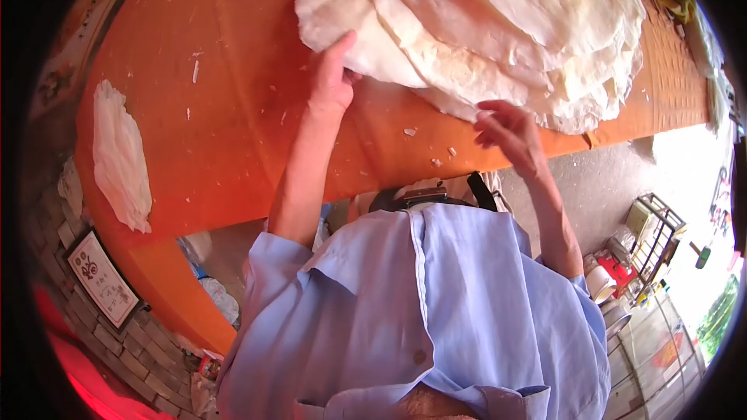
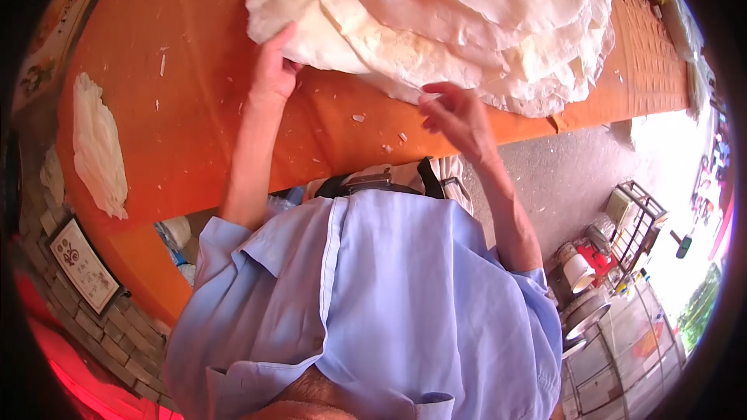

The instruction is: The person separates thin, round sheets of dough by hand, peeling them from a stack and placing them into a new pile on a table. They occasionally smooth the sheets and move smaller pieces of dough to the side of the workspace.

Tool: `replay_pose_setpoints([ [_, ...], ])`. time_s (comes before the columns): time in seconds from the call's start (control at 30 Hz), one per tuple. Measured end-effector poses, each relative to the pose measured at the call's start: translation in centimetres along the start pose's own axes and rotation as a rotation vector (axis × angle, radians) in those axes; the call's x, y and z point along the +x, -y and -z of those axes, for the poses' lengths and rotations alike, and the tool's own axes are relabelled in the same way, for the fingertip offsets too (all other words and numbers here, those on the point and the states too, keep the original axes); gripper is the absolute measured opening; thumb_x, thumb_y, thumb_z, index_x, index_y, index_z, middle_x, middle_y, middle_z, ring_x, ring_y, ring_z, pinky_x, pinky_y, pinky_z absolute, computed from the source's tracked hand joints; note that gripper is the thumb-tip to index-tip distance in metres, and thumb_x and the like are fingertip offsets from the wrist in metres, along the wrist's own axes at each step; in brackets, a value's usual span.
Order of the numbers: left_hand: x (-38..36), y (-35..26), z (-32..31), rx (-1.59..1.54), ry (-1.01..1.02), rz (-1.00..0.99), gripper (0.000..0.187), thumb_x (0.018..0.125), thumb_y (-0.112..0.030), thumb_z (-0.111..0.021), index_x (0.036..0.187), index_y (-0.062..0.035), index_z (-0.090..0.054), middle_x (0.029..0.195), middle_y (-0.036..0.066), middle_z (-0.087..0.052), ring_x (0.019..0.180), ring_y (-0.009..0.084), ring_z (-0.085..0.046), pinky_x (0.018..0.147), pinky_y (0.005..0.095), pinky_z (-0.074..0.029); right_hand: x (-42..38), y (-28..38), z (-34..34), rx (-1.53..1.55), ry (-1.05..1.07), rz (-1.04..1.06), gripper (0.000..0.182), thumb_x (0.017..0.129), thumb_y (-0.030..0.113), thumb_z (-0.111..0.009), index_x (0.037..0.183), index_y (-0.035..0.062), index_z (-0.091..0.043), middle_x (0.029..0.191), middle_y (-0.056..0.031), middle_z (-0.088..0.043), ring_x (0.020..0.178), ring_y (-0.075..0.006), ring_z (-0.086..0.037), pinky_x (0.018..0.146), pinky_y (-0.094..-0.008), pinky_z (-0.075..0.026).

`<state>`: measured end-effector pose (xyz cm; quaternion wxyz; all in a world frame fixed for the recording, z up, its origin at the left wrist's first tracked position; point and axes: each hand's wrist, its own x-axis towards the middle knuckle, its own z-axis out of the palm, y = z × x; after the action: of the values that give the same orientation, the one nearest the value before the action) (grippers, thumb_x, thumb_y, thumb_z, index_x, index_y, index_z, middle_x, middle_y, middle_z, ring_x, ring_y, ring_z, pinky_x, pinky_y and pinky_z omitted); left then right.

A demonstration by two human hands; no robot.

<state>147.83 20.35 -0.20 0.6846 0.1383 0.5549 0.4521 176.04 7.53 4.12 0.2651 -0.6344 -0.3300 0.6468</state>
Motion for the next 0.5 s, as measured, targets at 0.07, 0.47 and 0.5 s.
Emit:
replay_pose_setpoints([
  [0.07,-2.3,-2.8,-2.0,-0.054,0.018,-0.133,0.039,0.082,-0.014,-0.072,0.118,-0.0102,-0.058,0.109,0.001,-0.064,0.097,0.0166,-0.063,0.076,0.0319,-0.052,-0.7,-0.9,-1.6,0.072,0.105,-0.062,0.036,0.094,0.025,-0.061,0.115,-0.0038,-0.058,0.086,-0.0106,-0.067,0.072,-0.0150,-0.066,0.063,-0.0250,-0.052],
  [0.47,-12.5,1.1,13.5,-0.006,-0.144,-0.150,0.054,0.089,-0.009,-0.059,0.139,-0.0020,-0.040,0.136,0.011,-0.050,0.125,0.0264,-0.048,0.105,0.0407,-0.039,-0.6,1.4,-9.3,-0.477,0.187,0.339,0.047,0.080,0.040,-0.072,0.104,0.0002,-0.061,0.084,-0.0180,-0.063,0.069,-0.0257,-0.064,0.059,-0.0346,-0.049],
  [0.5,-13.1,1.7,13.2,-0.003,-0.068,-0.178,0.050,0.095,-0.016,-0.052,0.141,-0.0024,-0.037,0.139,0.012,-0.048,0.127,0.0275,-0.047,0.107,0.0420,-0.037,-0.8,2.4,-10.5,-0.535,0.167,0.469,0.049,0.077,0.040,-0.074,0.104,0.0010,-0.061,0.085,-0.0190,-0.063,0.069,-0.0285,-0.063,0.060,-0.0362,-0.049],
])
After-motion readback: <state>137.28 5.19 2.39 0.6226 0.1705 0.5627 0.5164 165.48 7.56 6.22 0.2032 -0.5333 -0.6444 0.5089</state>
